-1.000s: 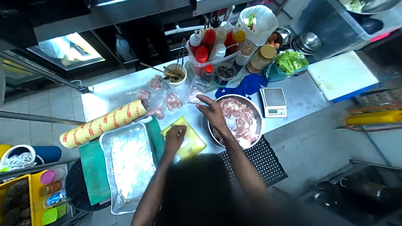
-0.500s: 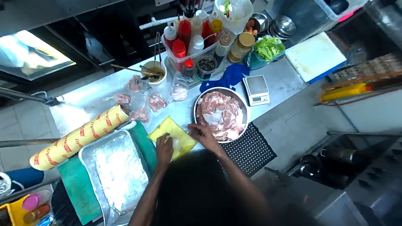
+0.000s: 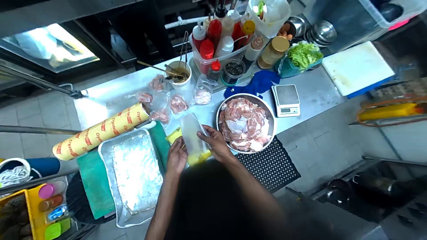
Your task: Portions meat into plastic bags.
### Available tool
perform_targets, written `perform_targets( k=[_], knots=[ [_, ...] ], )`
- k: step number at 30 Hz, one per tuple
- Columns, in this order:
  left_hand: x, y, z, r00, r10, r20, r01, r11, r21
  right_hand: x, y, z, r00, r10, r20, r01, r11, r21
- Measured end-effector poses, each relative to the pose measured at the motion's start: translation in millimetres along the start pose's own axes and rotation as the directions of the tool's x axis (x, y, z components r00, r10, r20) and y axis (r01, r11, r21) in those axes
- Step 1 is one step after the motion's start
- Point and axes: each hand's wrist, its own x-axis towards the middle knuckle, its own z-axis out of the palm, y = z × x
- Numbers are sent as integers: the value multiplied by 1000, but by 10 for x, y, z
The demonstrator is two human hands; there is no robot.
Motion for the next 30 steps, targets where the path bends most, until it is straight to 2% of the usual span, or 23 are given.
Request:
perform_targets(
  k=[1,2,4,6,8,11,14,19,23,26,28,30],
  knots=[
    [-1,-9,16,1000,5,-29,-4,999,38,-15,-21,-4,1000,-14,-9,14,1000,0],
    [0,-15,45,997,29,-75,-20,993,118,-29,-29,-12,998,-57,-32,54,995,-87],
    [8,-27,120,974,147,-172,-82,938,337,-42,-16,-54,975,-207,-85,151,887,-437],
    [-12,6,141,973,205,-110,-137,887,441,-42,33,-98,934,-342,-102,197,731,-653],
    [-44,60,172,994,105,20,-103,891,442,-48,55,-104,930,-358,-77,207,686,-698],
    [-79,27,225,991,-11,130,-51,884,465,-95,70,-48,967,-255,-9,196,767,-610],
    [-55,-20,269,998,16,55,-39,895,444,-130,23,-28,976,-207,72,218,879,-424],
    [-86,122,114,1000,21,-20,-14,951,309,-143,-54,-295,977,-211,-36,191,937,-294],
    [-127,277,-113,994,102,-43,-79,928,365,-146,-143,-516,992,-91,-87,86,995,-54],
    [-130,336,-136,951,266,-155,-133,808,574,-135,-125,-498,989,-8,-146,8,1000,-1],
    [-154,335,-112,876,462,-140,-187,592,784,-109,-61,-433,981,-32,-193,23,998,-51],
    [-208,306,19,796,605,-40,-277,422,863,-74,16,-340,972,-87,-220,56,988,-144]
  ],
)
